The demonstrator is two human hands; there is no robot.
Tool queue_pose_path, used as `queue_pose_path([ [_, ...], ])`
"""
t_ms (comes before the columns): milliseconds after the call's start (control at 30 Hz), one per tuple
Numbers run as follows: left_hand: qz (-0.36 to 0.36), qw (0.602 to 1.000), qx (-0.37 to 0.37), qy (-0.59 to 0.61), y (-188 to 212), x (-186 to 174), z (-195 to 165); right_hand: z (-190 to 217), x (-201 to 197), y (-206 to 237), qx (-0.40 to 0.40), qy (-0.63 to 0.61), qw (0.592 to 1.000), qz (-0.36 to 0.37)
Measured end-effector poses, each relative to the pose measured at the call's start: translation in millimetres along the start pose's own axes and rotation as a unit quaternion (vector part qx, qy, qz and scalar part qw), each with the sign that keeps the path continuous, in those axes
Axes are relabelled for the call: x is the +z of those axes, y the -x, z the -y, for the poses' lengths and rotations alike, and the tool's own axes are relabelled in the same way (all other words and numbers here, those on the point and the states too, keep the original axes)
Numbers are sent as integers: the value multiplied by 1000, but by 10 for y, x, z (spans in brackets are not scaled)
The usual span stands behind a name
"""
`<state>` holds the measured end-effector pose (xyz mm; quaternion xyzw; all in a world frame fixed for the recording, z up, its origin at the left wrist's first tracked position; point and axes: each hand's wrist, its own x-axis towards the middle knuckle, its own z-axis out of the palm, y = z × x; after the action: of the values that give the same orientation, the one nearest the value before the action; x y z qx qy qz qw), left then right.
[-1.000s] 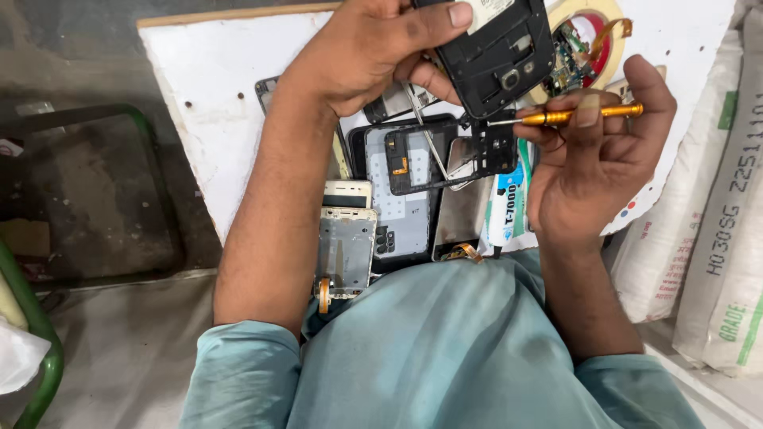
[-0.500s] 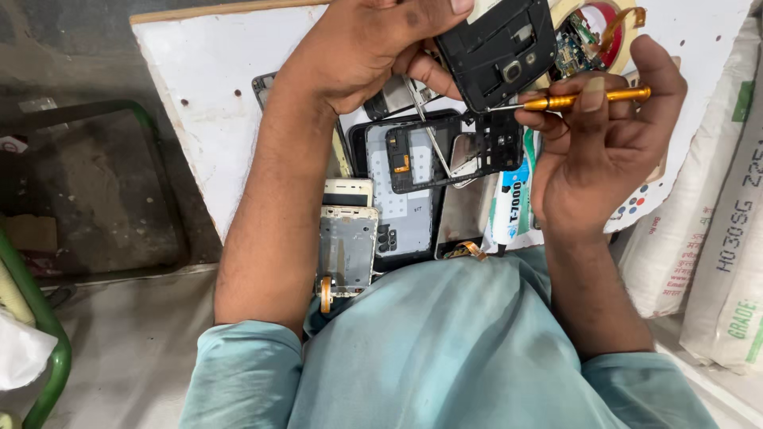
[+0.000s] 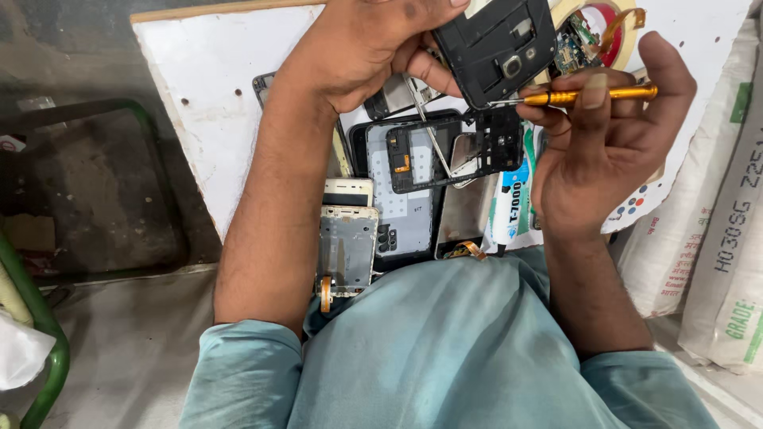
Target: The person uses a small screwdriver to unscrew and remove components from the back of a disassembled mobile phone. They repeatedly probe and adjust internal parts while holding the phone steady with the other hand.
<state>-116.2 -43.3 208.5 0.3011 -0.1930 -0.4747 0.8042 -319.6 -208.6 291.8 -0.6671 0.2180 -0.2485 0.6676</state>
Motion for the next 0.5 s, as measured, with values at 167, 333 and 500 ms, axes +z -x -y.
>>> queue_pose_path([
  [167, 7, 1000, -4, 1, -5, -9, 35, -5, -42, 56, -46, 41, 998, 2],
  [333, 12, 1000, -6, 22, -4, -5, 64, 10, -52, 71, -108, 122, 987, -2],
  [500, -16, 1000, -4, 13, 8, 35, 45, 42, -16, 110, -139, 141, 980, 31],
])
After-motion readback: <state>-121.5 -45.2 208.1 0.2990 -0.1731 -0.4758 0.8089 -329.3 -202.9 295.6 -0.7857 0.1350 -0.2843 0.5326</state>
